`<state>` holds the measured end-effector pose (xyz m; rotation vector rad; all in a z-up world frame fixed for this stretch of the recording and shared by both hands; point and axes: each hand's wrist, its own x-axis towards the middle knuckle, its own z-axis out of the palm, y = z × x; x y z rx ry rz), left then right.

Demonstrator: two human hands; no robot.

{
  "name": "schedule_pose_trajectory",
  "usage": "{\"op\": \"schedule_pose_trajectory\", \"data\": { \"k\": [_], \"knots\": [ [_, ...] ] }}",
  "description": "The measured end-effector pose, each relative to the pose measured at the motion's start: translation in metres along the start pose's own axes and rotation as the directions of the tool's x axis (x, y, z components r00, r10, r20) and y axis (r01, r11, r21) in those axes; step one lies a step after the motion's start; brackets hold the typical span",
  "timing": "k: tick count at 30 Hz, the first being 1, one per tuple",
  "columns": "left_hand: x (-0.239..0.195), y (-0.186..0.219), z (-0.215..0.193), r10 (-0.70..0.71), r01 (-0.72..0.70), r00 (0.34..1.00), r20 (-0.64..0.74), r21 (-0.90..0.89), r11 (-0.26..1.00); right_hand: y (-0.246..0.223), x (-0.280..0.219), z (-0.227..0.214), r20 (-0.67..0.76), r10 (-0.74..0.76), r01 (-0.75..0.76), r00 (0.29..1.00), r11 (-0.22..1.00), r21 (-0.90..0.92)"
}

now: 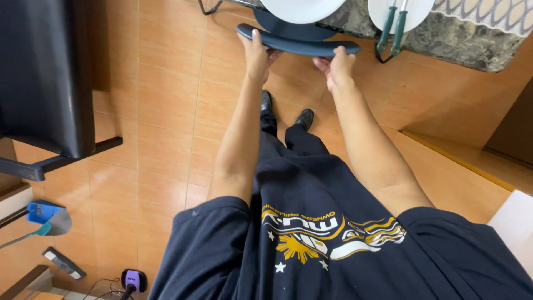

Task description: The person serves food from a pan into a bowl and places it on a dining table. They then return to the kitchen, wipe the countertop with a cloth, and move a portable induction cooktop.

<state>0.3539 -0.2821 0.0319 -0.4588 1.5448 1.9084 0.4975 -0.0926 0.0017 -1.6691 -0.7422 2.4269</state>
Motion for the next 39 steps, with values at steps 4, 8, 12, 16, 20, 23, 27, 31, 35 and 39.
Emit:
{"op": "schedule_pose_trajectory", "data": {
  "k": [4, 8, 12, 16, 20, 23, 27, 31, 35, 39],
  "knots": [
    [-0.030, 0.034, 0.016, -0.123, 0.128, 0.989, -0.077, 0.061, 0.990, 0.007, -0.007, 0.006, -0.037, -0.038, 0.038, 0.999, 0.999, 0.004],
    [-0.012, 0.022, 0.010, -0.052, 0.053, 0.998, -0.022, 0.026, 0.998, 0.001, -0.024, 0.011, -0.033, -0.047, 0.048, 0.998, 0.999, 0.011],
    [0.015, 0.008, -0.005, 0.065, -0.064, 0.998, 0.029, -0.017, 0.998, 0.005, -0.015, 0.012, 0.011, -0.007, 0.007, 1.000, 1.000, 0.026],
    [0.019, 0.038, 0.017, -0.066, 0.066, 0.998, 0.000, 0.009, 0.998, -0.009, 0.001, 0.013, 0.055, -0.022, 0.021, 0.998, 0.999, 0.026],
    [0.014, 0.037, 0.028, -0.030, 0.032, 0.998, 0.048, -0.027, 0.999, -0.022, 0.003, 0.011, 0.079, -0.017, 0.018, 0.997, 1.000, -0.015],
    [0.023, 0.031, 0.026, -0.020, 0.023, 0.998, 0.056, -0.043, 0.999, -0.024, 0.014, 0.004, 0.107, -0.002, 0.006, 0.994, 0.999, -0.032],
    [0.017, 0.035, 0.017, -0.156, 0.156, 0.988, 0.007, 0.000, 0.988, -0.040, -0.009, 0.001, 0.174, 0.063, -0.037, 0.983, 0.988, -0.151],
    [-0.027, 0.038, -0.016, -0.195, 0.206, 0.977, -0.091, 0.136, 0.969, -0.023, -0.055, -0.005, 0.191, 0.089, -0.013, 0.977, 0.930, -0.367],
    [-0.100, 0.019, -0.070, -0.083, 0.102, 0.994, -0.075, 0.291, 0.951, 0.040, -0.086, -0.015, 0.306, 0.274, -0.011, 0.912, 0.761, -0.648],
    [-0.147, 0.004, -0.134, -0.003, 0.029, 0.994, -0.113, 0.227, 0.974, 0.116, -0.106, 0.006, 0.334, 0.490, 0.015, 0.805, 0.546, -0.838]
  ]
}}
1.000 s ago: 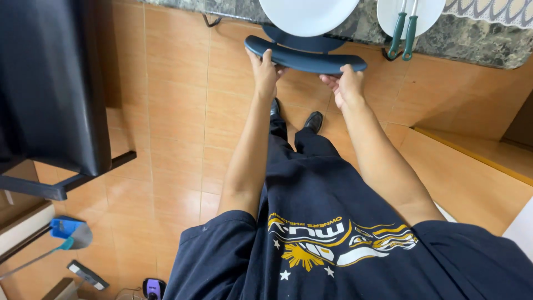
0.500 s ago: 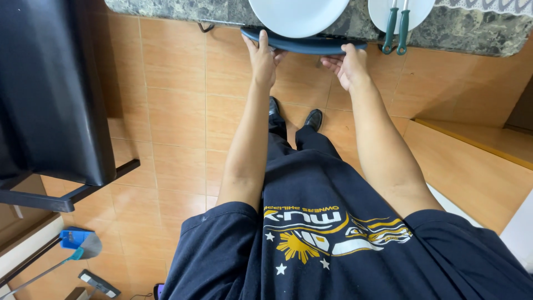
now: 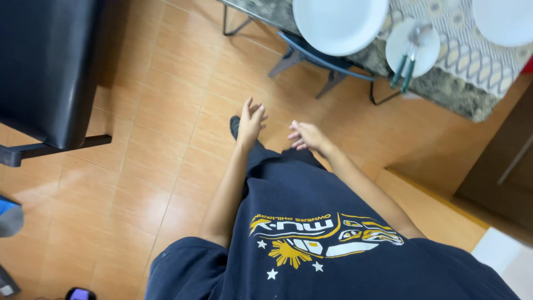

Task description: The person serves food from a pan into a bowl and places it on a dining table. They then return to the kitchen, wipe the countertop with a cloth, and move a portable induction cooktop.

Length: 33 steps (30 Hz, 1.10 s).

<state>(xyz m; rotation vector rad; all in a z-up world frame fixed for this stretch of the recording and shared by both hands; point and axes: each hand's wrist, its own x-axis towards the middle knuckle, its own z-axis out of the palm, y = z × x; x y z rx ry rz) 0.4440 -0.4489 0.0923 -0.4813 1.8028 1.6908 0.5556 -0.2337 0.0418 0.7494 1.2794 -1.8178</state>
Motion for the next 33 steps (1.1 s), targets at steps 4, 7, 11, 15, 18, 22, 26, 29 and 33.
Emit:
{"op": "schedule_pose_trajectory", "data": {
  "k": [4, 7, 11, 15, 18, 22, 26, 29, 33],
  "knots": [
    [0.008, 0.012, -0.052, 0.022, -0.019, 0.996, -0.083, 0.034, 0.999, -0.075, 0.008, 0.070, 0.095, -0.048, 0.066, 0.994, 0.979, -0.193],
    [0.030, 0.033, -0.100, 0.185, -0.159, 0.980, -0.077, 0.263, 0.951, -0.139, 0.051, 0.116, 0.133, -0.095, 0.133, 0.987, 0.937, -0.323],
    [0.042, 0.110, -0.169, 0.325, -0.309, 0.945, 0.024, 0.388, 0.869, -0.224, 0.093, 0.196, 0.128, -0.129, 0.155, 0.983, 0.964, -0.216],
    [0.073, 0.167, -0.225, 0.354, -0.329, 0.935, 0.016, 0.409, 0.851, -0.297, 0.096, 0.261, 0.121, -0.189, 0.203, 0.975, 0.972, -0.116],
    [0.110, 0.201, -0.253, 0.314, -0.294, 0.949, -0.001, 0.344, 0.892, -0.317, 0.116, 0.276, 0.099, -0.175, 0.180, 0.980, 0.983, -0.044],
    [0.171, 0.247, -0.276, 0.326, -0.309, 0.945, 0.002, 0.322, 0.895, -0.349, 0.149, 0.272, 0.064, -0.157, 0.158, 0.985, 0.987, -0.007],
    [0.233, 0.292, -0.280, 0.312, -0.299, 0.950, 0.005, 0.305, 0.904, -0.396, 0.204, 0.261, 0.021, -0.129, 0.129, 0.991, 0.991, -0.023],
    [0.281, 0.326, -0.288, 0.303, -0.286, 0.953, -0.009, 0.312, 0.906, -0.448, 0.254, 0.261, 0.025, -0.144, 0.145, 0.989, 0.989, -0.039],
    [0.346, 0.375, -0.303, 0.306, -0.279, 0.951, -0.046, 0.305, 0.911, -0.526, 0.308, 0.263, 0.013, -0.182, 0.182, 0.983, 0.973, -0.140]
  ]
}}
